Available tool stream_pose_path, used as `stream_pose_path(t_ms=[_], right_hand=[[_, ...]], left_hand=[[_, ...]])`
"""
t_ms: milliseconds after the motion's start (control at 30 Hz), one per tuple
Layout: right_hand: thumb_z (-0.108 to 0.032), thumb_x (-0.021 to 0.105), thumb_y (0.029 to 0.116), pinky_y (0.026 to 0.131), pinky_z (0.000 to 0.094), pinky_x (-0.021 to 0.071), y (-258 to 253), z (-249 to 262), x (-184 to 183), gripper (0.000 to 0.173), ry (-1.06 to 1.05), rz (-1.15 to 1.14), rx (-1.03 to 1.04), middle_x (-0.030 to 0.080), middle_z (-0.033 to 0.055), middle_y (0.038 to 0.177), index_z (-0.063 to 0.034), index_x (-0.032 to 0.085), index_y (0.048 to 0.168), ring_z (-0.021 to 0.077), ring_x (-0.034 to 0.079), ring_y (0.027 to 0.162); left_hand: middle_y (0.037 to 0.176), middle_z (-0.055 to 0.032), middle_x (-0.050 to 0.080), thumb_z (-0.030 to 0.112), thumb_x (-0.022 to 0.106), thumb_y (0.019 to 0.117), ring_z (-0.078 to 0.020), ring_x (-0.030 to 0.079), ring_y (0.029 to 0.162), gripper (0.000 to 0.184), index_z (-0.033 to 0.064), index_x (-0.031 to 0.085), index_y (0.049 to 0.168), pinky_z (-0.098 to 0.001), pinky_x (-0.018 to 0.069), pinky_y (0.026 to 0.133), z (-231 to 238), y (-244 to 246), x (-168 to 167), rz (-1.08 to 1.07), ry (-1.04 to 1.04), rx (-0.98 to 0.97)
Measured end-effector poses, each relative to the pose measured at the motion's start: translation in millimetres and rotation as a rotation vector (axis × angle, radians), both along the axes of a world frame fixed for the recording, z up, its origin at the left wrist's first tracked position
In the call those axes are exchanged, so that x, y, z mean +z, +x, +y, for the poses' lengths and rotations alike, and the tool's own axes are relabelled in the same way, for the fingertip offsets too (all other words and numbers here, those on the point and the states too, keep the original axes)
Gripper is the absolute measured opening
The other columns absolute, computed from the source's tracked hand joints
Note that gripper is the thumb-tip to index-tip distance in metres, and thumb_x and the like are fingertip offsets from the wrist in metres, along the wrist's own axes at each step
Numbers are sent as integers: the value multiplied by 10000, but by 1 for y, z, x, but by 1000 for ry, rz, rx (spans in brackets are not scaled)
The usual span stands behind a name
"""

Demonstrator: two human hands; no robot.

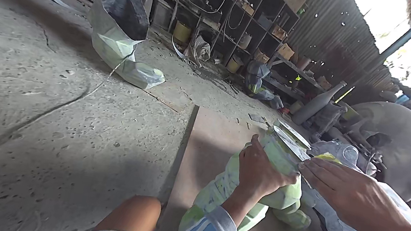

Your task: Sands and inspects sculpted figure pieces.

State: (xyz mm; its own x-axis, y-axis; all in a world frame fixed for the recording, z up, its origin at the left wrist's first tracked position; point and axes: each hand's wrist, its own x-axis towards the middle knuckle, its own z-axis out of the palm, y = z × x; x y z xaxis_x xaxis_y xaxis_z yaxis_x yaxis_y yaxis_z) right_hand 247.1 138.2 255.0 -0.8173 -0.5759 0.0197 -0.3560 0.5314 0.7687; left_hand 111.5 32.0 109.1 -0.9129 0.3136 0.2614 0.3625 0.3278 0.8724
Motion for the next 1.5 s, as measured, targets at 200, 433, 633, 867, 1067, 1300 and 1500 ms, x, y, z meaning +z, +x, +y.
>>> stream_pose_path(t_ms=[200, 433, 633, 867, 1067, 1300, 1500], right_hand=[[-188, 512, 964, 903, 379, 602, 9, 22, 9, 329, -277, 61, 0, 741, 46, 1130, -123, 756, 1175, 201, 713, 1068], [-216, 526, 951, 792, 289, 614, -5, 14, 5, 311, -654, 31, -226, 705, -95, 1101, -236, 756, 1159, 17, 680, 950], [-233, 520, 950, 802, 343, 604, 3, 9, 12, 327, -400, 4, -95, 714, -24, 1101, -195, 762, 1167, 130, 694, 987], [36, 654, 855, 878, 386, 604, 4, -7, -7, 360, -60, 11, -56, 703, 123, 1173, -63, 715, 1195, 273, 690, 1109], [61, 619, 862, 948, 395, 584, 20, 0, -15, 409, -37, 46, -68, 689, 158, 1229, -33, 680, 1255, 302, 673, 1165], [-83, 566, 947, 921, 391, 595, 19, 13, -8, 288, -91, 45, 27, 720, 98, 1152, -80, 716, 1192, 264, 697, 1095], [-14, 607, 910, 941, 393, 579, 5, 3, -10, 323, -57, 44, -4, 708, 112, 1192, -55, 710, 1213, 275, 681, 1124]], left_hand=[[1238, -104, 637, 848, 809, 420, -244, 605, 1155, 1513, 30, 240, 1559, -469, 404, 1110, 1, 1, -2, 17, 25, 9], [1206, -90, 647, 861, 800, 409, -231, 616, 1120, 1522, 42, 238, 1562, -458, 435, 1076, 6, 8, -2, 25, 15, 10], [1194, -85, 653, 853, 806, 407, -226, 621, 1122, 1508, 33, 256, 1547, -462, 426, 1086, 5, 9, -3, 35, 19, 12], [1171, -99, 648, 798, 848, 391, -251, 617, 1112, 1506, 42, 246, 1547, -471, 429, 1074, 7, 11, -3, 35, 14, -2], [1234, -122, 632, 803, 847, 413, -260, 615, 1137, 1510, 23, 236, 1552, -481, 423, 1086, 7, 9, -4, 57, 20, -7], [1197, -110, 643, 819, 840, 402, -256, 620, 1128, 1504, 36, 248, 1542, -479, 440, 1074, 8, 9, -3, 35, 24, 3], [1201, -111, 639, 766, 874, 392, -259, 611, 1142, 1509, 41, 231, 1549, -481, 419, 1093, 8, 13, -1, 29, 8, -27]])
